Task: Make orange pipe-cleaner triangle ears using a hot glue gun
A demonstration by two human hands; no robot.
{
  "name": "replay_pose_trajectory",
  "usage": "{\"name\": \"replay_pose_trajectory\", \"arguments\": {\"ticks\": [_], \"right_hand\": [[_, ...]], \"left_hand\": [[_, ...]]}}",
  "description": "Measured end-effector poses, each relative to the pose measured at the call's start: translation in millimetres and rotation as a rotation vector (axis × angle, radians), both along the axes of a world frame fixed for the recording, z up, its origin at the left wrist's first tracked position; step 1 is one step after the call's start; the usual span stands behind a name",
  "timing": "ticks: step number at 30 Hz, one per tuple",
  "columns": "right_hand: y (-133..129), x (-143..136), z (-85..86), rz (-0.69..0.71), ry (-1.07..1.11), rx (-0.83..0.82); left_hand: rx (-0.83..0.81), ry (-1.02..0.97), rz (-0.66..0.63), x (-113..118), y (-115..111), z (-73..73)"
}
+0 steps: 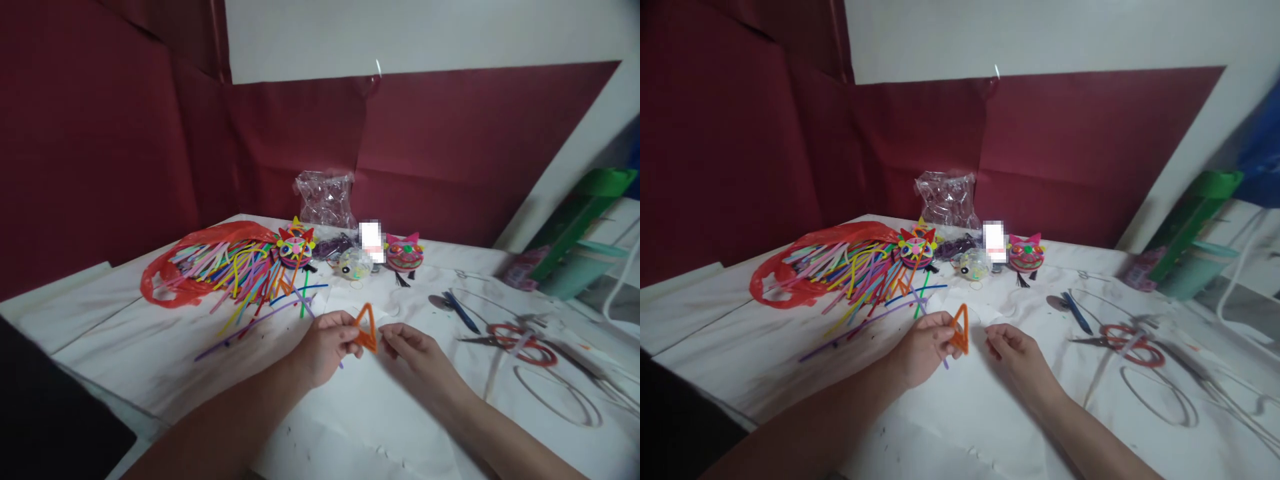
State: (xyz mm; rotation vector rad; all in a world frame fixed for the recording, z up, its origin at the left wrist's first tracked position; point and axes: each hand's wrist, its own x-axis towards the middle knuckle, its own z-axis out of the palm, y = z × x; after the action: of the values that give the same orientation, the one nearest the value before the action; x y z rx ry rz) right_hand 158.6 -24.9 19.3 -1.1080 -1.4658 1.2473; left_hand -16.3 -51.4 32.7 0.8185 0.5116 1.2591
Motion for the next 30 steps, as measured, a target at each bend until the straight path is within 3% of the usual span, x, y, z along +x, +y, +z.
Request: {"name": "replay_pose_trajectory", "arguments": {"ticks": [3, 7, 11, 16, 24, 30], "right_hand": [[16.8, -10.6, 4.8, 0.085, -0.075, 0.021], [40.1, -46.6, 9.7, 0.172, -0.182, 0.088], [65.5, -87.0, 9.1, 0.243, -0.308, 0.294], [84.6, -132.5, 1.8, 0.290, -0.558, 0.590], [89.6, -204.9, -10.2, 0.410, -0.710, 0.918], [94.5, -217.2, -8.2, 0.410, -0.671, 1.026]], "left_hand": [[0.021, 0.021, -0.179, -2.5, -9.4, 9.3], [0.022, 0.077, -0.310, -1.4, -15.7, 9.6], [0.020, 0.040, -0.367, -1.9, -15.4, 4.5], [0.085, -0.092, -0.552, -5.8, -19.3, 6.5], [0.075, -0.105, -0.552, -8.6, -26.2, 15.3], [0.044, -0.099, -0.538, -8.8, -26.0, 16.6]]}}
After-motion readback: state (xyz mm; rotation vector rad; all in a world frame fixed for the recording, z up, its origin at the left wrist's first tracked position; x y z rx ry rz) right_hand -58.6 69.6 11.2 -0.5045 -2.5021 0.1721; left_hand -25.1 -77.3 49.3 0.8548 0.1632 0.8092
